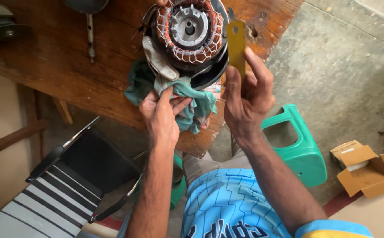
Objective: The person uses an angle grinder to cut and smooth a metal motor housing, producing sparks. They then use a hammer to tap the housing and later a scraper to clean the interior of the motor assembly. The person handles the motor housing, a rag, and tools throughout the process.
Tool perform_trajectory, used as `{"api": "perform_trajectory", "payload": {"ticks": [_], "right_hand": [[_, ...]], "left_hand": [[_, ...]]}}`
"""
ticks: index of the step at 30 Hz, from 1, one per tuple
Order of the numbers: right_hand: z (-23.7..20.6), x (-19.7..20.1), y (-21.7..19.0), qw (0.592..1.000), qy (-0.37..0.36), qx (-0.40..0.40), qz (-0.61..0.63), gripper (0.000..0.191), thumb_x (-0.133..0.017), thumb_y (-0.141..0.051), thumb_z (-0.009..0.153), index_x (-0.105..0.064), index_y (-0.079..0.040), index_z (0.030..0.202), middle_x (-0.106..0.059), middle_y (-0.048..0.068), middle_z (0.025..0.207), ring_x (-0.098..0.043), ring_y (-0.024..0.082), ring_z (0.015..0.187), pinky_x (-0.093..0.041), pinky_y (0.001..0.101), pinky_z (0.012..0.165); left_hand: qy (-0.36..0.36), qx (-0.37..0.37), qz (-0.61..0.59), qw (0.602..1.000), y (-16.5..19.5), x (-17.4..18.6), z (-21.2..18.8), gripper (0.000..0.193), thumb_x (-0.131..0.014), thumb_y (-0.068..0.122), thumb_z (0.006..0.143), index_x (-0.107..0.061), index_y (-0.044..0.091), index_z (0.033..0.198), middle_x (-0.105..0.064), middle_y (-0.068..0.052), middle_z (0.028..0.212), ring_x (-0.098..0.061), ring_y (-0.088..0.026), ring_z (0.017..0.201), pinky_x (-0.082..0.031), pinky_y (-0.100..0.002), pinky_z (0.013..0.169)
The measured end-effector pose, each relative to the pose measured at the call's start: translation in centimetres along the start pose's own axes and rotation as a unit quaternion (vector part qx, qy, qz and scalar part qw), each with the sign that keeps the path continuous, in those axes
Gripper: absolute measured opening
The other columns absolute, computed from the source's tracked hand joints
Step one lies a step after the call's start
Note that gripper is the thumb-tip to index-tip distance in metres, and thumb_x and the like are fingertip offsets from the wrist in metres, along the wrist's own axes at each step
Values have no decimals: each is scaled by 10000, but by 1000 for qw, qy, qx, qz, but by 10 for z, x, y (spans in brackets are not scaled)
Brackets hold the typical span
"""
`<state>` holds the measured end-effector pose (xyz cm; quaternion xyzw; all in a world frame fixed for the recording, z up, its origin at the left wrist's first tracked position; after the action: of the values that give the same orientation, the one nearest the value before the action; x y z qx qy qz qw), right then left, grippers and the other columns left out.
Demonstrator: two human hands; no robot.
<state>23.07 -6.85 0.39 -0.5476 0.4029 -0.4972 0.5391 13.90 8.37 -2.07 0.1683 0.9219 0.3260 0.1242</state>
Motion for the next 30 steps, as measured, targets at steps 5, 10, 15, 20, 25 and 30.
{"api": "perform_trajectory", "payload": {"ticks": [5,10,15,20,25,30], "right_hand": [[16,-6,-11,994,-58,75,-46,407,-650,-42,1156,-457,-105,1509,-728,152,1212,-745,148,1028,-642,249,797],[16,-6,-6,988,-39,76,-127,413,-691,-37,1126,-494,-91,1486,-694,160,1324,-740,145,1096,-634,250,880],[4,-9,-3,998,-3,17,-54,405,-678,-5,1134,-499,-82,1488,-729,132,1254,-715,123,1064,-591,236,882],[12,-11,-3,982,-34,98,-158,413,-696,-31,1112,-506,-116,1469,-704,178,1240,-725,130,1070,-592,250,884],[15,-2,-8,996,44,-60,-40,382,-669,-47,1080,-526,-88,1432,-720,133,998,-614,102,801,-490,255,693],[30,-8,-17,978,-59,108,-171,359,-670,-83,1095,-541,-94,1430,-673,114,907,-578,110,736,-456,273,644]], "left_hand": [[-3,0,0,1000,2,0,0,114,-660,72,953,-706,-7,1021,-725,-93,913,-699,-197,738,-652,-354,705],[0,5,-13,1000,-3,-1,1,125,-664,70,937,-699,-12,1025,-727,-100,910,-700,-200,735,-650,-354,694],[5,3,-7,1000,-7,0,1,134,-659,68,922,-695,-8,1026,-725,-90,904,-699,-189,729,-646,-348,681],[-4,-1,-5,1000,-6,4,6,127,-650,81,963,-678,-38,998,-714,-118,881,-717,-211,737,-649,-351,704],[2,4,-4,1000,-7,6,7,114,-637,62,930,-684,-6,1008,-728,-85,908,-705,-181,746,-647,-357,669],[-10,1,1,1000,-2,11,13,131,-634,74,953,-668,-20,1037,-716,-103,914,-714,-209,761,-641,-354,679]]}}
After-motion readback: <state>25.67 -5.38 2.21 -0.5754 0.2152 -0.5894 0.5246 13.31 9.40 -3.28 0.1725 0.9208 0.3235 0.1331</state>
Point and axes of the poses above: each hand's wrist, its own z-axis towards the middle knuckle, its own x-axis out of the back of the hand, y = z × x, the point moved 2 cm from there along z, towards the middle knuckle
